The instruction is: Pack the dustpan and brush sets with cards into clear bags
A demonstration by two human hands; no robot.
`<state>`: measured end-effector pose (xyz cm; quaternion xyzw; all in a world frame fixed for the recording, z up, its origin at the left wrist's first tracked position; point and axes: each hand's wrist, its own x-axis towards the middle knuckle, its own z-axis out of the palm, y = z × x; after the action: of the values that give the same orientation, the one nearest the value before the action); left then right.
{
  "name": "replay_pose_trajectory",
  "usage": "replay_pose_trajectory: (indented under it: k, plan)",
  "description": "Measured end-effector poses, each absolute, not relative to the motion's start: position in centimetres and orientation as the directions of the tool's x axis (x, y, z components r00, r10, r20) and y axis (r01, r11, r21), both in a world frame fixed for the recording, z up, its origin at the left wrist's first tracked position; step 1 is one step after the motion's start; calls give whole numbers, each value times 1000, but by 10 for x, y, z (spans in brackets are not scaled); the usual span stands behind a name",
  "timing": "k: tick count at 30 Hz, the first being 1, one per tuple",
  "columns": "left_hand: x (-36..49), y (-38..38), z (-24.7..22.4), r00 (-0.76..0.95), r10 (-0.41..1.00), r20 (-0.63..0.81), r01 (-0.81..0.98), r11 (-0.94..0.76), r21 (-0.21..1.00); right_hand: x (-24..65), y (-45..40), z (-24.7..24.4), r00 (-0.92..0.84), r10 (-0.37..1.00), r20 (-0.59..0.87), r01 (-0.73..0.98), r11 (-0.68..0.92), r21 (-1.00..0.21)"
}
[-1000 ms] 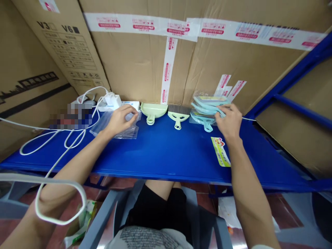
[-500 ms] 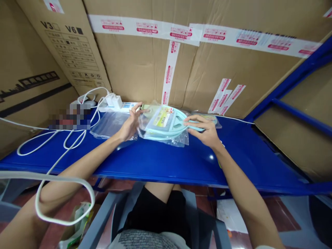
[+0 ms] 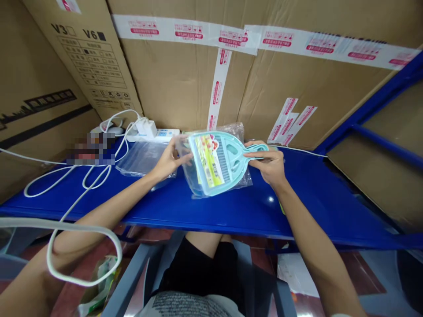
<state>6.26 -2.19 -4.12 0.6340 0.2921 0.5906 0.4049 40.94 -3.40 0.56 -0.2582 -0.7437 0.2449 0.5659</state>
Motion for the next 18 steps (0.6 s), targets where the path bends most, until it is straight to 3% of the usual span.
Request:
replay_pose_trajectory:
  k: [8, 11, 14, 18]
  plan:
    - [71, -22, -49, 189, 822, 538, 48, -554, 831, 403, -26, -3, 25, 800, 600, 45, 599, -800]
    - [74, -24, -50, 90, 790, 607, 73, -613, 787, 402, -21, -7, 99, 839, 535, 29, 535, -844]
    - [72, -31, -43, 8, 626, 780, 255, -755, 604, 402, -19, -9, 153, 890, 430, -36, 440, -897]
    - [71, -42, -31, 237, 381, 894, 490, -841, 228, 400, -20, -8, 156, 961, 231, -160, 255, -954]
